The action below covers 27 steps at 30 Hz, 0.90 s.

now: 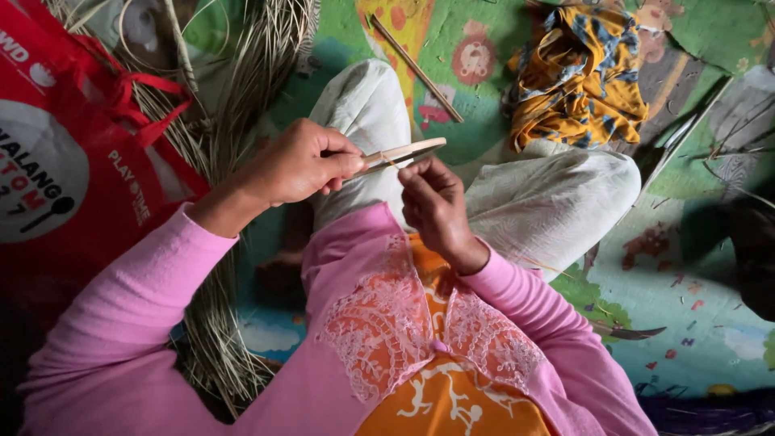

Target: Bending and shaping thin wooden strips into circular hoops for crafting.

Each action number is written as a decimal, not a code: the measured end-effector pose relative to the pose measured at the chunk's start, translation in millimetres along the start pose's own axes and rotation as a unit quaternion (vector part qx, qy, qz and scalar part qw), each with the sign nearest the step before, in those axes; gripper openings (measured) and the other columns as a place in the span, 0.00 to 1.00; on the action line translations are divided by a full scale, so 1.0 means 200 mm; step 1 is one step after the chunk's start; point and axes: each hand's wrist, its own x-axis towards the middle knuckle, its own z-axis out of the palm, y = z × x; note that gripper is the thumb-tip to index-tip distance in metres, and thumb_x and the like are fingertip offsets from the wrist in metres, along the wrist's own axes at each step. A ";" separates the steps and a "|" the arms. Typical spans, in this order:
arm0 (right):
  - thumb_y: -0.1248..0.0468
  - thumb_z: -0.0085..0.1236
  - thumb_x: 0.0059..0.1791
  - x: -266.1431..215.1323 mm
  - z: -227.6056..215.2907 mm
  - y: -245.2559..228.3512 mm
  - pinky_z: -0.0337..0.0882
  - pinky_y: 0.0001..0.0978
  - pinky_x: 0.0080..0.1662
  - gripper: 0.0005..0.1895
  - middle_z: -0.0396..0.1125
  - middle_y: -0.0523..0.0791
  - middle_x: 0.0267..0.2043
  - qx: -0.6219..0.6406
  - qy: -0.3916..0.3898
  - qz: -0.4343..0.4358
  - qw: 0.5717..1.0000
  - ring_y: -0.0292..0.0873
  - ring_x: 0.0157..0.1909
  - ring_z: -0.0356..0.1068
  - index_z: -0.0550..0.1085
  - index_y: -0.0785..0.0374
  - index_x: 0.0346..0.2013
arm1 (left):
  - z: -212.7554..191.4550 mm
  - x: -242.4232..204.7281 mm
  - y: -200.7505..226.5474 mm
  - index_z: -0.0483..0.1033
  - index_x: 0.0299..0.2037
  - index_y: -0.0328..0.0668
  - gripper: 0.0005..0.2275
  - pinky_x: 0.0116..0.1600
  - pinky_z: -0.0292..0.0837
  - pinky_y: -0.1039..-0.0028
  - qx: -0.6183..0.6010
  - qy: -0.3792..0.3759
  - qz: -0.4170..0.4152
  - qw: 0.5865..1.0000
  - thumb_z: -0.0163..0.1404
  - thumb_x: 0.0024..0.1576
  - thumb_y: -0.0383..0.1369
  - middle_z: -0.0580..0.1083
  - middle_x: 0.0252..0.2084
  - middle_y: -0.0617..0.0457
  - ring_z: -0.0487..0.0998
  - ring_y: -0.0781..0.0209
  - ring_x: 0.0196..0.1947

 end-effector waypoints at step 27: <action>0.64 0.67 0.49 0.23 0.16 -0.40 0.74 0.40 0.29 0.04 0.66 0.44 0.26 -0.563 -0.175 -0.395 0.705 0.49 0.24 0.73 0.79 0.56 0.36 | 0.04 -0.02 -0.01 0.82 0.30 0.34 0.04 0.20 0.72 0.77 0.069 0.042 0.046 0.996 0.59 0.55 0.27 0.70 0.18 0.51 0.72 0.66 0.16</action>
